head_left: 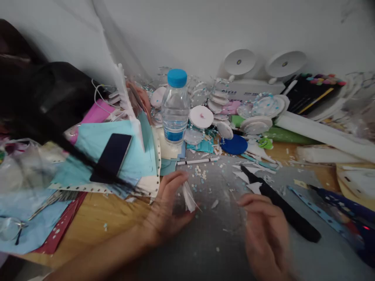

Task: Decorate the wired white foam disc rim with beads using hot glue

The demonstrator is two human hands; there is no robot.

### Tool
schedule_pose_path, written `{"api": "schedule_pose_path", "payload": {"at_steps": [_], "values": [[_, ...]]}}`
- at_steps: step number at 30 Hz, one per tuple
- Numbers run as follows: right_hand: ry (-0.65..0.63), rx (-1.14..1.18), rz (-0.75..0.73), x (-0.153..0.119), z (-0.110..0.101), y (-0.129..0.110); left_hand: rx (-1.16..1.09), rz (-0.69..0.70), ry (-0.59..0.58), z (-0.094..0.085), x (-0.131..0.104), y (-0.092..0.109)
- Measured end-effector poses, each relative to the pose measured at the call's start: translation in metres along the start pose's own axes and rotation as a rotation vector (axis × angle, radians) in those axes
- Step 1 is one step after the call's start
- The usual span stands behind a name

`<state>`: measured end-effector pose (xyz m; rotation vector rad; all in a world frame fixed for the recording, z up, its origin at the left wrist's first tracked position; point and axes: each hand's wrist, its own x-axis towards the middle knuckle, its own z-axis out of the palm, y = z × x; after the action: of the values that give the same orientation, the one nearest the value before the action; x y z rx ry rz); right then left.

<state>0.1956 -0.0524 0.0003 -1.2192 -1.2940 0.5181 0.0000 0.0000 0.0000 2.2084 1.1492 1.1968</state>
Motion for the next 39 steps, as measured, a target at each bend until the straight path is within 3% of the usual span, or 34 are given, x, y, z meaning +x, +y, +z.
{"api": "schedule_pose_path", "payload": {"at_steps": [4,6,13,19,31,39], "values": [[-0.338,-0.006,-0.148,0.0,0.0,-0.006,-0.01,0.027,-0.038,0.0,-0.002,-0.001],[-0.426,-0.049,-0.2,0.001,0.0,-0.008,-0.095,-0.002,-0.082,0.001,-0.004,-0.001],[-0.352,-0.136,-0.263,0.001,-0.001,-0.013,-0.542,-0.239,-0.18,0.002,-0.004,0.008],[-0.42,-0.233,-0.371,0.003,-0.005,-0.015,-0.742,-0.293,-0.247,0.002,-0.005,0.013],[-0.435,-0.255,-0.396,-0.001,0.003,-0.011,-0.776,-0.311,-0.367,-0.002,-0.01,0.008],[-0.471,-0.273,-0.416,0.0,0.003,-0.006,-0.74,-0.287,-0.375,-0.003,-0.01,0.008]]}}
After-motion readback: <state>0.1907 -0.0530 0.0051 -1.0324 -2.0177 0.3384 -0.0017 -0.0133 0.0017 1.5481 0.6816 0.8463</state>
